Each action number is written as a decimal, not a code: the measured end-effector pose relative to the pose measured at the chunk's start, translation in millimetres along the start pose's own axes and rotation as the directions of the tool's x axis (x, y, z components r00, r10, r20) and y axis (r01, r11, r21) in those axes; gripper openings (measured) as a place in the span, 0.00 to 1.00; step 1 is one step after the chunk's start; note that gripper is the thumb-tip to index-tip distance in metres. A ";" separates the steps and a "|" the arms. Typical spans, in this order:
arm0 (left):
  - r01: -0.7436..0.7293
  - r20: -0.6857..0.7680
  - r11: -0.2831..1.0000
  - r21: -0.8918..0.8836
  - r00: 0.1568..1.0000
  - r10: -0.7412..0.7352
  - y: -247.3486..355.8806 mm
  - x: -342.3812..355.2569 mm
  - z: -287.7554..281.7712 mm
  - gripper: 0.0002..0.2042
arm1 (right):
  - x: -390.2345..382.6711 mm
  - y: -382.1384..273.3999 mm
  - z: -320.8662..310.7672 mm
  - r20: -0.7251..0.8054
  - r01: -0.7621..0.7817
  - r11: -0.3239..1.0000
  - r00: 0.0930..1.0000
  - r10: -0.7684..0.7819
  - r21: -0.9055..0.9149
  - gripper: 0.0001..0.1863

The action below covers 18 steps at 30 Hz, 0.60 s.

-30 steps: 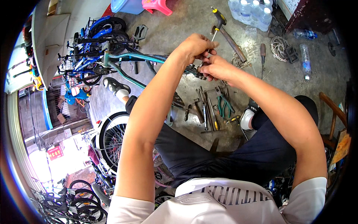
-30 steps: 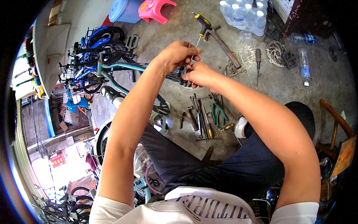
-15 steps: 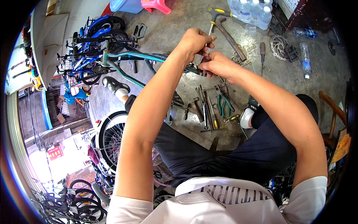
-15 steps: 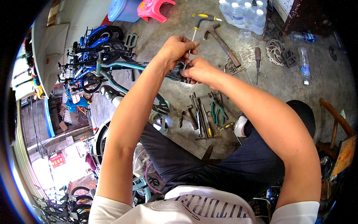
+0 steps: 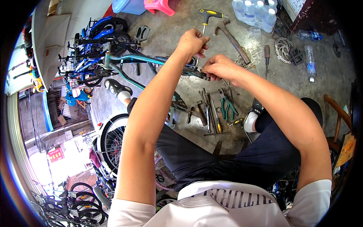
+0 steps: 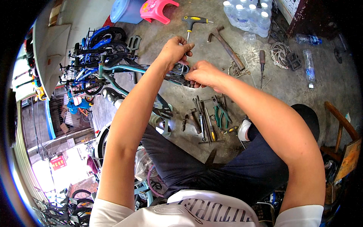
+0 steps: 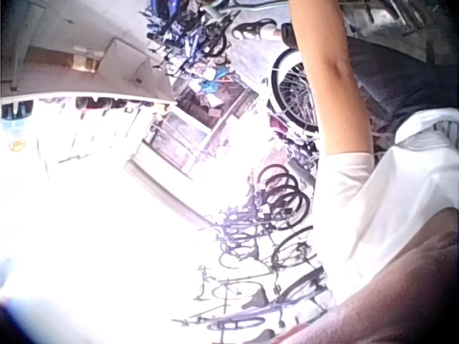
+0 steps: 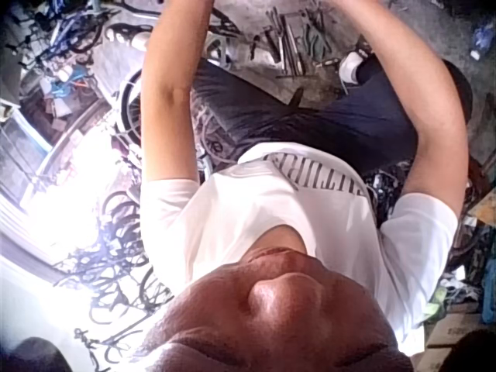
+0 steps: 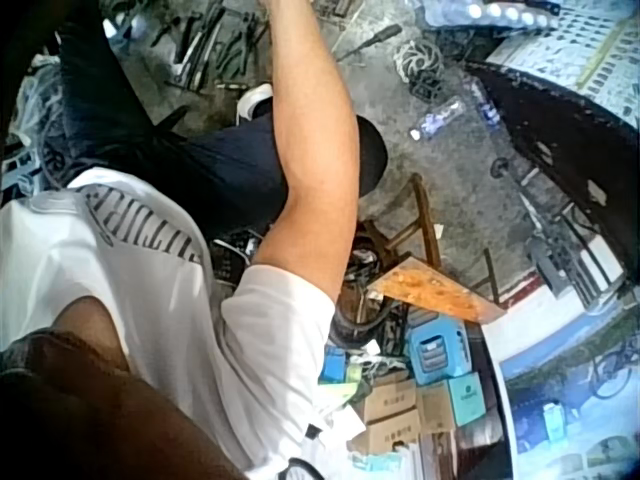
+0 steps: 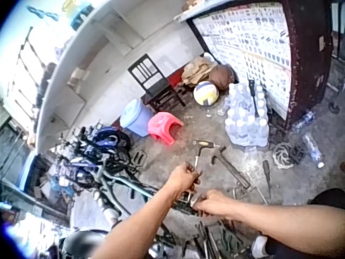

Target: The person removes a brake-related component from a bicycle frame using a screwdriver and a hammer, then handles the detached component with their hands.

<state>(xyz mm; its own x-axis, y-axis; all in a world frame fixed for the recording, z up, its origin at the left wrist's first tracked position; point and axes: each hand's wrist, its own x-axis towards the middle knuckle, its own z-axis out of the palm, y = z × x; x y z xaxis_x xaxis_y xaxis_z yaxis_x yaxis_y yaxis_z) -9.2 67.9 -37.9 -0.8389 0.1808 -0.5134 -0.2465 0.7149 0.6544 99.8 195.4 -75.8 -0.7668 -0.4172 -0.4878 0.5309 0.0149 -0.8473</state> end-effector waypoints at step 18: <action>0.093 0.148 0.992 0.090 0.983 -0.106 -2.2 7.9 0.7 0.11 | -2.1 -2.3 0.3 0.028 0.017 1.000 0.999 -0.018 0.025 0.09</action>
<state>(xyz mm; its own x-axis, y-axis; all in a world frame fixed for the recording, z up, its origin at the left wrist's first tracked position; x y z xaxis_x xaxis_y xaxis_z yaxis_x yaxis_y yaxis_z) -15.0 68.2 -43.7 -0.7272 0.2018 -0.6561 -0.2791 0.7863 0.5512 100.3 196.0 -72.7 -0.7658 -0.4425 -0.4667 0.5266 -0.0150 -0.8500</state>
